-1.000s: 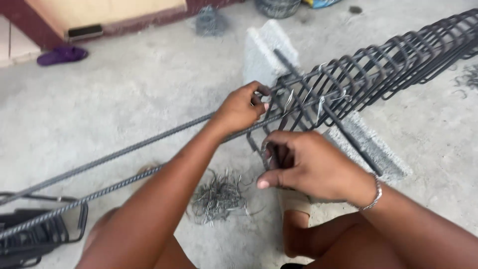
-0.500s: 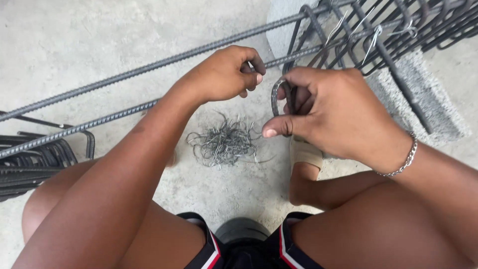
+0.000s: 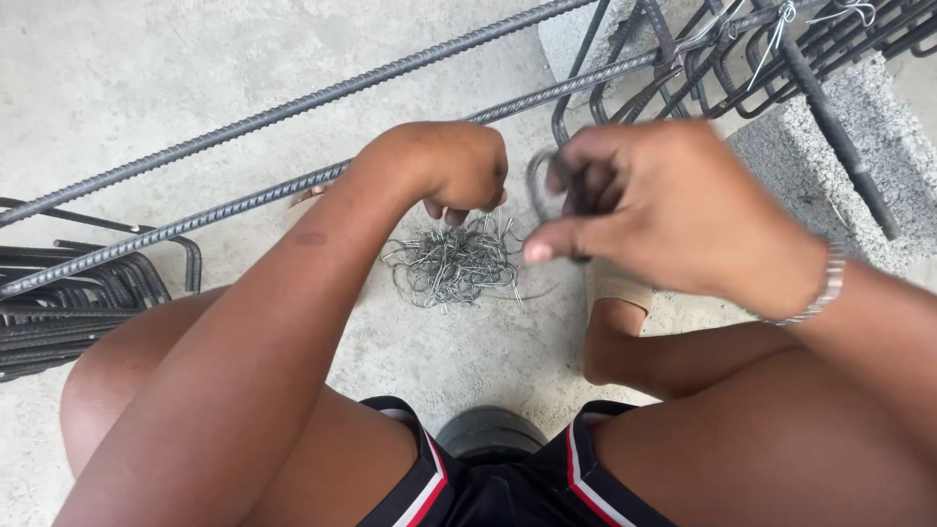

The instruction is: Tying rebar intersections using wire ties and a metal hook tool

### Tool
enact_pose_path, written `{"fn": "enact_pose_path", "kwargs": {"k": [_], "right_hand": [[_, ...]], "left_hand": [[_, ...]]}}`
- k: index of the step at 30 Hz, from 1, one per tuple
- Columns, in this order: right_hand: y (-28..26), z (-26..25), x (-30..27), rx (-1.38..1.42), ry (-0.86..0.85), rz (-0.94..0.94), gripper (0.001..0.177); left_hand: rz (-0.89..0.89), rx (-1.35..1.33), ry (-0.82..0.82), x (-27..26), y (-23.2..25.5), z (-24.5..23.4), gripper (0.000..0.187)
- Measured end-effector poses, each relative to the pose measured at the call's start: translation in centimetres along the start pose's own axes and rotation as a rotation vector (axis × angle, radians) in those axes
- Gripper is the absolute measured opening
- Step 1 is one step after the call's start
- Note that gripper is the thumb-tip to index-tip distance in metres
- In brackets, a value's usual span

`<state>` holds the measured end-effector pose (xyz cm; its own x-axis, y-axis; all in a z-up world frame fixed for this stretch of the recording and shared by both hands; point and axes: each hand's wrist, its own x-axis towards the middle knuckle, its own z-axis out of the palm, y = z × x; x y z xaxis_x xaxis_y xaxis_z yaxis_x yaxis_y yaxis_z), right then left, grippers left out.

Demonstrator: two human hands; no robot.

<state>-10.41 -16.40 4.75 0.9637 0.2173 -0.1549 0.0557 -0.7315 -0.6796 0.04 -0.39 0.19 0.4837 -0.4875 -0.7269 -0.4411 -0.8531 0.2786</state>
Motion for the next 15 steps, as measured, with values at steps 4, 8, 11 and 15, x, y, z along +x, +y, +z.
{"fn": "enact_pose_path", "kwargs": {"k": [4, 8, 11, 15], "right_hand": [[-1.0, -2.4, -2.1, -0.076, 0.169, -0.021, 0.041], [1.0, -3.9, -2.6, -0.061, 0.292, -0.177, 0.046], [5.6, -4.6, -2.4, -0.185, 0.346, -0.336, 0.053], [9.2, -5.8, -1.5, -0.298, 0.403, -0.300, 0.041]], "left_hand": [[-0.042, 0.050, -0.019, 1.8, -0.7, 1.3, 0.032], [-0.055, -0.003, -0.072, 6.2, -3.1, 3.4, 0.031], [-0.080, 0.002, -0.121, 8.1, -5.0, 5.0, 0.029], [-0.229, -0.221, -0.043, 11.5, -8.3, 8.2, 0.032]]}}
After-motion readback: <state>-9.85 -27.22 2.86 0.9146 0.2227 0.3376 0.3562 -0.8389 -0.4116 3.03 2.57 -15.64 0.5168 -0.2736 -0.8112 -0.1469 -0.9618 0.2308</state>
